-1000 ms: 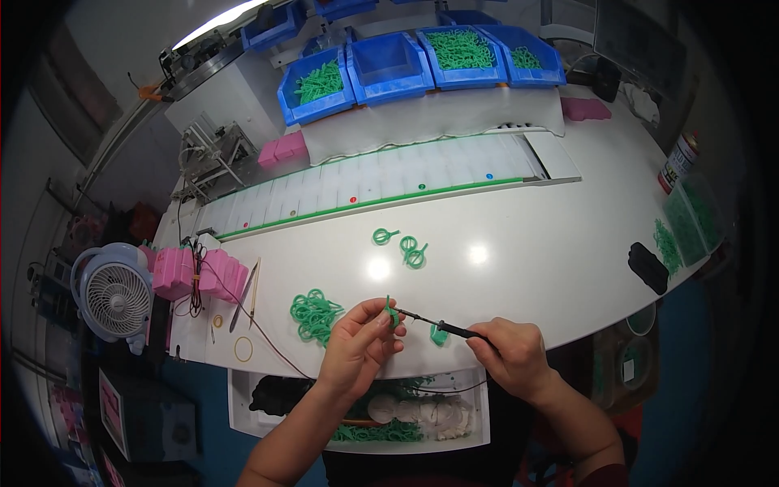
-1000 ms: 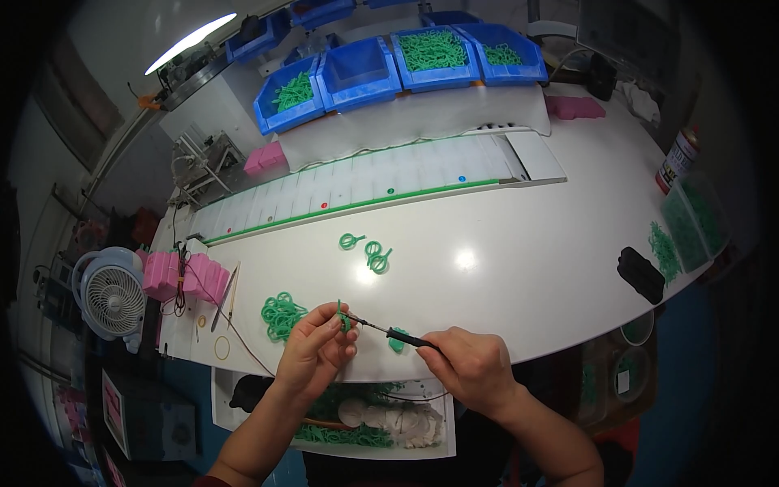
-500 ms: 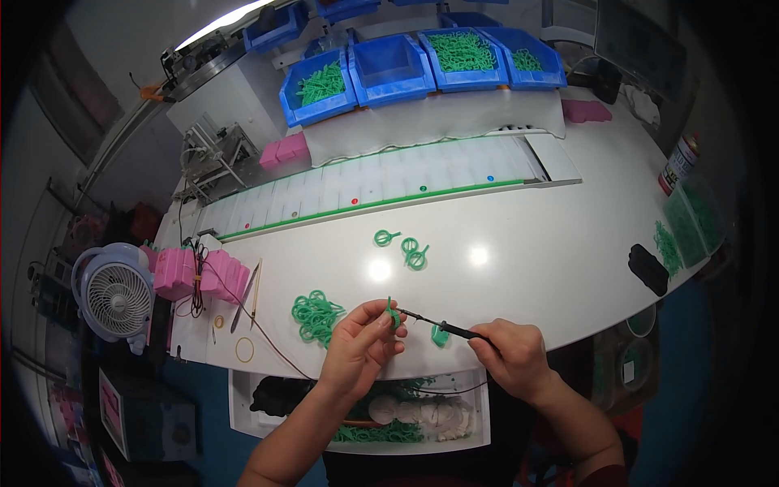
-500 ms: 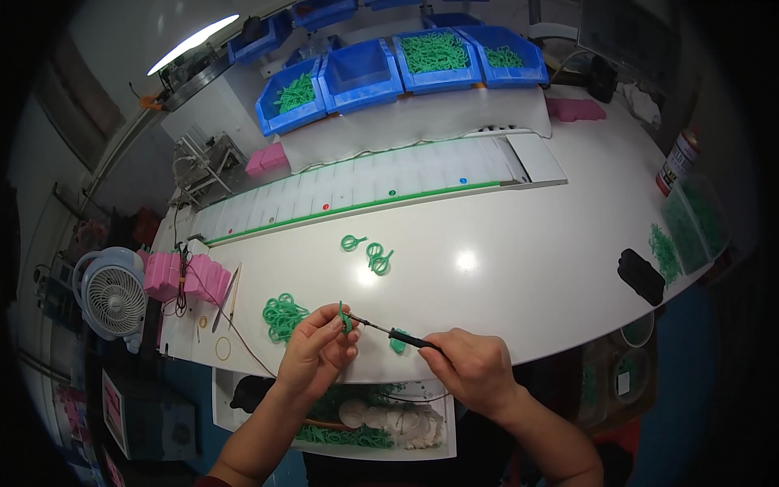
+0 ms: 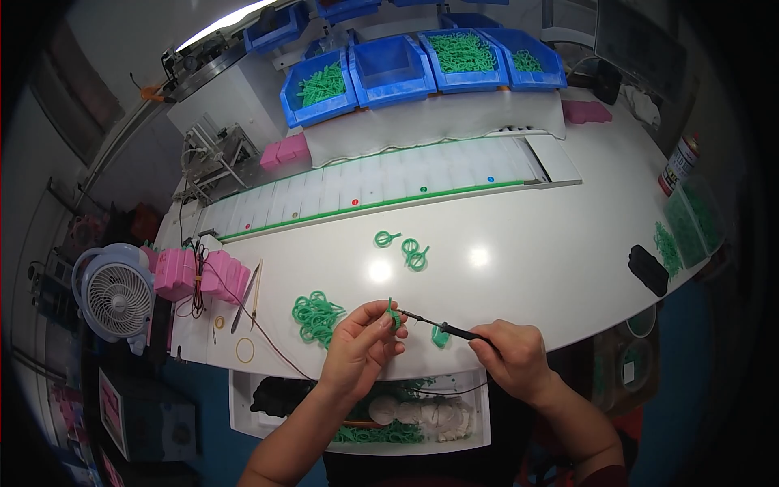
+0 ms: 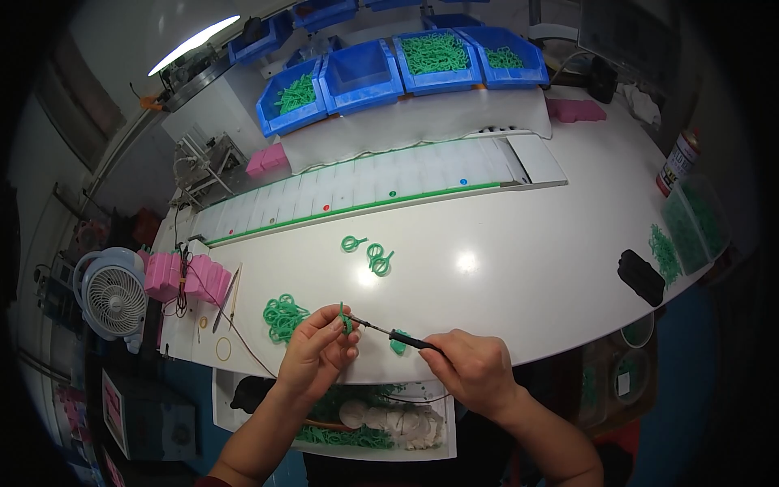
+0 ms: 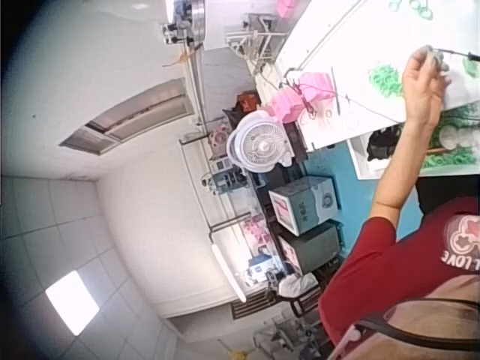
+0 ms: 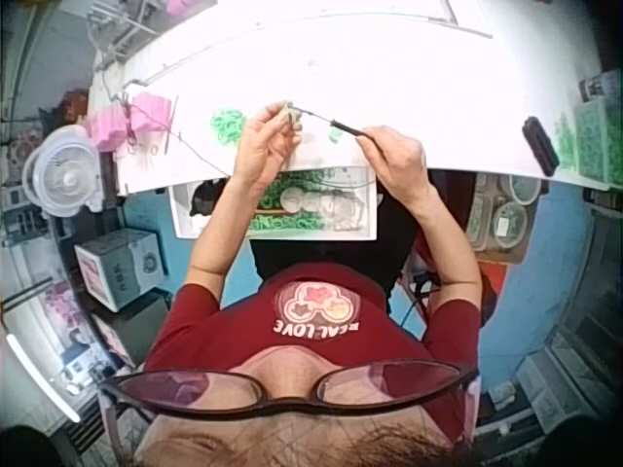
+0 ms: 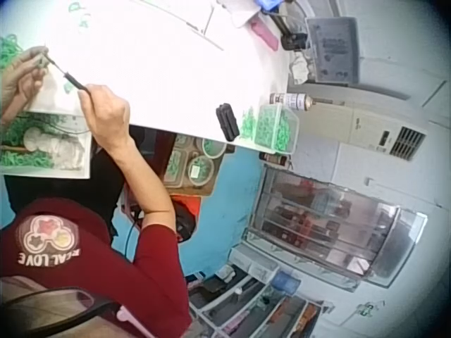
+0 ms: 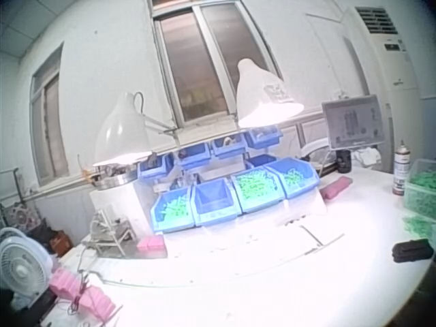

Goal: Assembling or trimming green plastic rings using a handheld heat tool at a production station.

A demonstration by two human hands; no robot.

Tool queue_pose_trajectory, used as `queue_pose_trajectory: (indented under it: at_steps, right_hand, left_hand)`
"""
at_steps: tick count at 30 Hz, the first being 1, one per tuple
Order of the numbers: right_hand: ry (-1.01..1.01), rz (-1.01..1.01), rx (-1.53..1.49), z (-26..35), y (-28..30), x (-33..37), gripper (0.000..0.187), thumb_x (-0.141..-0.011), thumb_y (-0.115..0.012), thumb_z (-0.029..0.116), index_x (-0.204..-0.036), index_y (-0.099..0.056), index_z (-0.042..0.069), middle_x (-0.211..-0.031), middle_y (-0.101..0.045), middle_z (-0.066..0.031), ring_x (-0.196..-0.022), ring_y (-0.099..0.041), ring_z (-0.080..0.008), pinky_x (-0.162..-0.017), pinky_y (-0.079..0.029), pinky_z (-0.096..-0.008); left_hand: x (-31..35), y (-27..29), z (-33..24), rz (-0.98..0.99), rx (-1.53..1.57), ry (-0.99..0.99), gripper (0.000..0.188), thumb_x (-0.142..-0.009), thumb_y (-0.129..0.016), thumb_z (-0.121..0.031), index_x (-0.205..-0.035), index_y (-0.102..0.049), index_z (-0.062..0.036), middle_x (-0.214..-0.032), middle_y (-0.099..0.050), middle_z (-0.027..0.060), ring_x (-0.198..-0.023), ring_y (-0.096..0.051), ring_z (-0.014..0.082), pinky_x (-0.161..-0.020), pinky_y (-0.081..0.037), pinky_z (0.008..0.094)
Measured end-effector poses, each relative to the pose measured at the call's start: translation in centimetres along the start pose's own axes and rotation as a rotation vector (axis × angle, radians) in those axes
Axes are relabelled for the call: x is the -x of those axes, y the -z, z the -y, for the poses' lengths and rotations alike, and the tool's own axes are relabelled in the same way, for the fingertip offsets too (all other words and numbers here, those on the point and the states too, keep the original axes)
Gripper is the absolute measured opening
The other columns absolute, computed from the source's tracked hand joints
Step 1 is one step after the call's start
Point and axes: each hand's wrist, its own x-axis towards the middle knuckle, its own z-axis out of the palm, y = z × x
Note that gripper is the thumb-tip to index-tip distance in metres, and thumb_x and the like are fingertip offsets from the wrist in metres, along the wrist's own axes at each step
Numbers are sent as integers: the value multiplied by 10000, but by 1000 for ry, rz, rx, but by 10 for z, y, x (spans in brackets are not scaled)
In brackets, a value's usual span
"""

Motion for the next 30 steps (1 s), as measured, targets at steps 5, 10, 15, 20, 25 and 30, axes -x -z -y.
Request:
queue_pose_trajectory:
  at_steps: [5,10,15,20,25,30]
  right_hand:
    - [-58,-21,-101,-1,3,1,114,-821,-657,99,-871,-630,-1,-674,-594,-100,-511,-564,-234,-463,-429,-321]
    - [-110,-21,-166,0,7,0,118,-839,-641,94,-880,-628,-15,-701,-612,-114,-528,-579,-230,-483,-443,-308]
    - [-137,-1,-181,1,8,-2,112,-850,-626,89,-879,-628,-19,-714,-621,-121,-541,-586,-229,-501,-451,-308]
    - [-175,-23,-206,1,8,-2,107,-858,-606,88,-874,-640,-11,-707,-624,-118,-520,-570,-218,-500,-435,-298]
    - [-188,-35,-215,0,11,0,105,-862,-596,85,-878,-646,-5,-688,-623,-116,-514,-561,-192,-493,-424,-282]
    - [-154,-58,-263,0,10,0,115,-878,-583,86,-882,-644,-11,-710,-638,-115,-524,-570,-194,-498,-431,-283]
  left_hand:
    - [0,0,1,9,17,-2,184,-918,-556,-103,-1096,-541,-60,-974,-599,71,-840,-569,130,-678,-480,256]
    - [-1,2,2,15,19,-1,185,-918,-555,-100,-1098,-541,-58,-995,-591,79,-850,-567,133,-685,-483,260]
    - [0,3,1,9,11,-5,189,-917,-555,-98,-1101,-542,-60,-991,-591,76,-847,-567,136,-687,-483,262]
    - [10,-1,-12,-3,-24,-18,176,-915,-558,-99,-1084,-556,-52,-982,-592,76,-845,-566,139,-687,-489,261]
    - [24,22,-59,-100,-407,-149,179,-897,-576,-67,-1068,-560,-18,-955,-613,100,-763,-594,134,-624,-496,239]
    - [34,55,-83,-260,-779,-178,176,-867,-607,-53,-1034,-584,0,-952,-607,93,-682,-586,84,-542,-469,205]
